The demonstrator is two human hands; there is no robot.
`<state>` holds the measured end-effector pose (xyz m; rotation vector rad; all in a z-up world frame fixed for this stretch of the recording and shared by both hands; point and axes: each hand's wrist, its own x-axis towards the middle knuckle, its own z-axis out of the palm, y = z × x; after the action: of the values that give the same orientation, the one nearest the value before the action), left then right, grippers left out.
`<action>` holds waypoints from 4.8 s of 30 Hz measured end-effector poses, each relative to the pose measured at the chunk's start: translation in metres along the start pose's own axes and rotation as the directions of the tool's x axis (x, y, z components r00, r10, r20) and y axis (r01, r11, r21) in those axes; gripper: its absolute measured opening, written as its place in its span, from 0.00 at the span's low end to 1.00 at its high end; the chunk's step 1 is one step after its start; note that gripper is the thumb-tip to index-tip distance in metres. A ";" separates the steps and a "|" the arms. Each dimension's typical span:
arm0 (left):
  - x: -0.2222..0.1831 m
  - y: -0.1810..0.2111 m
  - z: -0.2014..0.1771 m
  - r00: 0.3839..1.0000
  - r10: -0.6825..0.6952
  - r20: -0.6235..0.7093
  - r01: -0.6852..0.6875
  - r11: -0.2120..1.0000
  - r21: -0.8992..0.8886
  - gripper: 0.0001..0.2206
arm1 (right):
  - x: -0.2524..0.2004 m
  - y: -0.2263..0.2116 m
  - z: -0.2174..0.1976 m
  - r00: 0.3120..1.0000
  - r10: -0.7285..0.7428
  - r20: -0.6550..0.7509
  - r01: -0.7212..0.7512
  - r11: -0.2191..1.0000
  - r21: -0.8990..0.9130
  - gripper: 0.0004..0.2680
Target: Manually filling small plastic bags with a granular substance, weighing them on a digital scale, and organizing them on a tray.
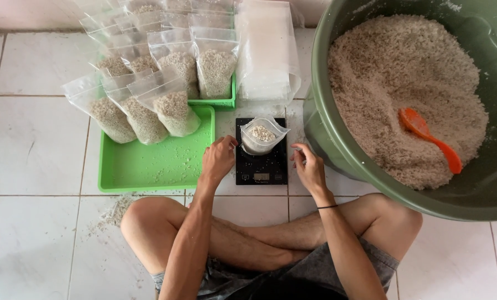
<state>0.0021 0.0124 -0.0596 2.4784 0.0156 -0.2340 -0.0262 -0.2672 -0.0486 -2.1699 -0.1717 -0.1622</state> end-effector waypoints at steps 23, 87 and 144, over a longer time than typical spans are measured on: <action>-0.032 0.096 0.027 0.943 -0.169 -0.288 -0.054 0.774 -0.631 0.56 | 0.011 -0.043 0.035 0.962 -0.219 -0.163 0.241 0.962 0.129 0.06; 0.016 0.330 -0.051 0.793 0.505 -0.340 -0.602 0.735 -0.312 0.29 | 0.108 0.092 -0.304 0.883 0.465 0.064 -0.294 0.655 -0.697 0.17; 0.018 0.341 -0.054 0.895 0.446 0.017 -0.443 0.892 -0.092 0.46 | 0.026 -0.216 -0.334 0.992 -0.126 -0.026 0.069 0.689 -0.721 0.01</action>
<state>0.0522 -0.2268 0.1852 2.3137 -0.5436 -0.0788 -0.0580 -0.4188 0.3189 -2.9465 -0.2050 -0.4330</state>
